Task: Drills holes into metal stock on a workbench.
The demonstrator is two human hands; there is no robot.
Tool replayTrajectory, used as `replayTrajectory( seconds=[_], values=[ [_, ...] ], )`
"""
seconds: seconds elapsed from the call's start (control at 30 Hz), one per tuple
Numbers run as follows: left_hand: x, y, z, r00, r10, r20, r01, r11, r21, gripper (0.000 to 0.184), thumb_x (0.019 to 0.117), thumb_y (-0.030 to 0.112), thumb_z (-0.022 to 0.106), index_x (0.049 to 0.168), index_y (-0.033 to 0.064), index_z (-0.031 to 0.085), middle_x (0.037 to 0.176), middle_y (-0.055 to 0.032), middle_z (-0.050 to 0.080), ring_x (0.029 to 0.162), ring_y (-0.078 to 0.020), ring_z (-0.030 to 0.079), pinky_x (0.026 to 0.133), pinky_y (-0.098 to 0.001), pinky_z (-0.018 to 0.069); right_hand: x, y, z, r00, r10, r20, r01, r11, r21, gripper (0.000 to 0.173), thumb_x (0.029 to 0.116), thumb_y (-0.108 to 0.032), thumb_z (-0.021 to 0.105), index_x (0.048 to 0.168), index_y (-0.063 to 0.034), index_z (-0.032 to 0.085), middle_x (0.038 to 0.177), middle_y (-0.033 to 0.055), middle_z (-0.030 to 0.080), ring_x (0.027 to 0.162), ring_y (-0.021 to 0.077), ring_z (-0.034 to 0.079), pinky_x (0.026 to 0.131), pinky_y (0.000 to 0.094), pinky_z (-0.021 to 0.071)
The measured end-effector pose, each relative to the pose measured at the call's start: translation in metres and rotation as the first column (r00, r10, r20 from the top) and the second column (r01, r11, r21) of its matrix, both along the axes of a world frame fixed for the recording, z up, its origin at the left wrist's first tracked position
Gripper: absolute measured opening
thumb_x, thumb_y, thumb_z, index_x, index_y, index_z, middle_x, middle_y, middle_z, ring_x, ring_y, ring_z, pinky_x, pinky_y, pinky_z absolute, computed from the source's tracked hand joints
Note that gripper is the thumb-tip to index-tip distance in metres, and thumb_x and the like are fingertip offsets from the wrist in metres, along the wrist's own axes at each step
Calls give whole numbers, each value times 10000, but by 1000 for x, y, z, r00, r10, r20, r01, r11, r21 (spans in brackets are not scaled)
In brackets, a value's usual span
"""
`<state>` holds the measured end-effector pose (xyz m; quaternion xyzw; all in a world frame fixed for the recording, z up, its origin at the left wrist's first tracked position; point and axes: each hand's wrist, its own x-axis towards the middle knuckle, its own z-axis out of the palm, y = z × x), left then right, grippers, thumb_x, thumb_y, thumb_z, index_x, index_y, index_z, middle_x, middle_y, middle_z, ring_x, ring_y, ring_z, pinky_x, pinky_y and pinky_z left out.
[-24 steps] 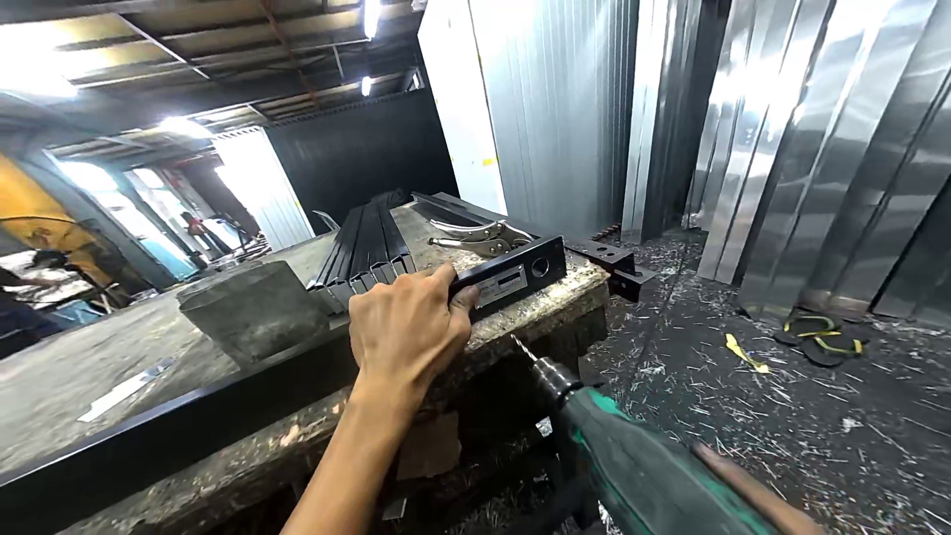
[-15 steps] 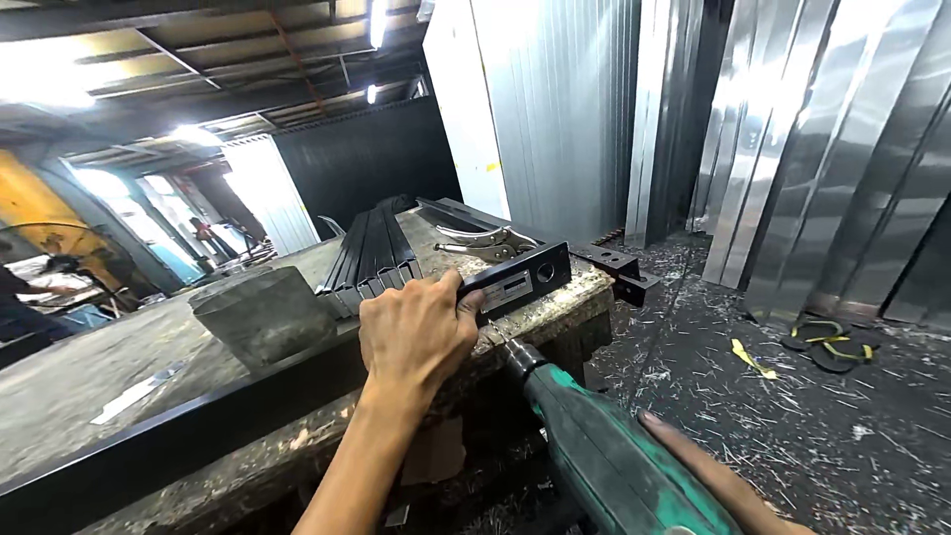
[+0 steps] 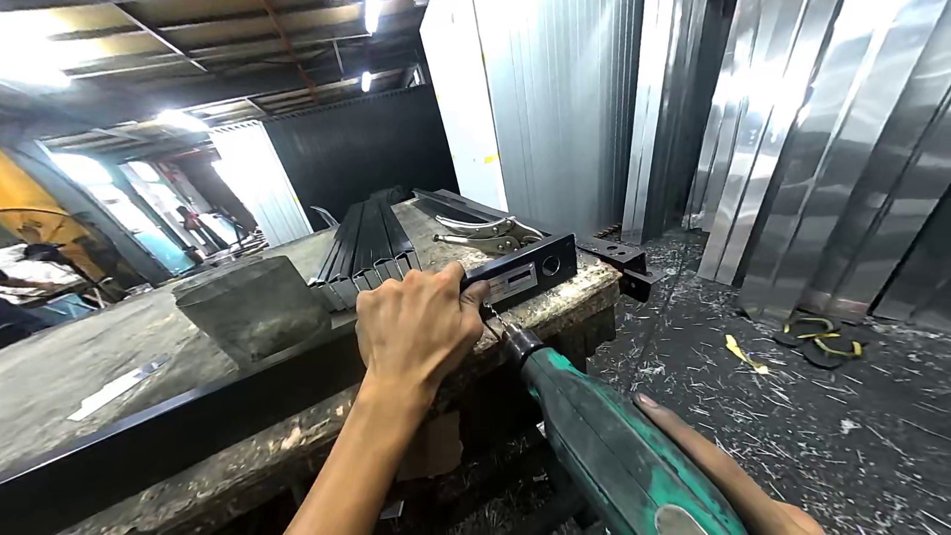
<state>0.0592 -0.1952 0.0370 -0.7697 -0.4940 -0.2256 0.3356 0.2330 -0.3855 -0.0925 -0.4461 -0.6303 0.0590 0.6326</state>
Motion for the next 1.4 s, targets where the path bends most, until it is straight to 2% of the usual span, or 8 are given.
replayTrajectory(
  seconds=[0.37,0.53,0.6,0.7,0.8,0.97,1.13,1.4],
  values=[
    [-2,4,-1,999,-42,5,42,999,27,538,1006,578,346,728,182,582,568,-50,521,531,-299,581,460,-472,367,-1,-12,23,989,-45,141,66,987,-144,749,856,-317,774,1485,-7,508,1228,165,720,1044,185,729,867,373,620],
    [-3,3,0,998,-64,9,63,998,16,522,1008,563,378,726,178,587,561,-54,513,528,-296,577,459,-472,357,-4,-16,29,961,-113,251,161,971,-179,767,831,-363,765,1489,-48,528,1079,154,762,860,223,747,677,419,610],
    [-3,3,0,997,-71,9,71,997,20,530,1007,573,376,724,177,584,565,-53,516,531,-298,578,460,-476,356,-3,-12,21,972,-123,200,152,979,-139,786,797,-348,765,1475,-23,535,1139,145,754,933,200,747,745,384,618],
    [-4,3,-1,997,-71,10,70,997,20,532,1000,585,370,736,179,589,572,-53,519,534,-304,575,466,-484,359,3,-6,13,996,-32,82,37,998,-60,730,862,-288,768,1452,61,513,1258,195,700,1118,167,702,967,332,592],
    [-4,3,-1,998,-66,8,66,998,18,536,1004,584,365,736,176,587,568,-57,515,528,-305,573,464,-484,358,2,-6,11,997,-16,72,20,999,-49,731,867,-279,762,1454,70,503,1285,213,681,1166,171,680,1014,336,567],
    [-4,2,-1,997,-67,25,66,998,10,512,1004,566,374,742,181,585,572,-51,511,540,-299,571,472,-478,347,-3,-13,20,977,-88,195,116,984,-136,748,847,-334,769,1476,-14,523,1171,168,741,982,194,740,807,381,621],
    [-4,2,0,997,-77,30,76,997,18,518,1001,563,375,728,175,582,561,-58,498,527,-308,564,466,-484,343,-5,-18,32,955,-110,274,169,965,-200,760,856,-411,747,1490,-53,530,1005,154,765,794,228,736,629,413,593],
    [-3,2,2,997,-75,36,76,997,-3,520,1005,570,390,728,171,575,566,-59,499,531,-312,562,473,-487,344,-9,-18,39,939,-139,313,214,952,-220,745,852,-401,745,1491,-78,540,931,134,762,701,223,708,548,403,550]
  ],
)
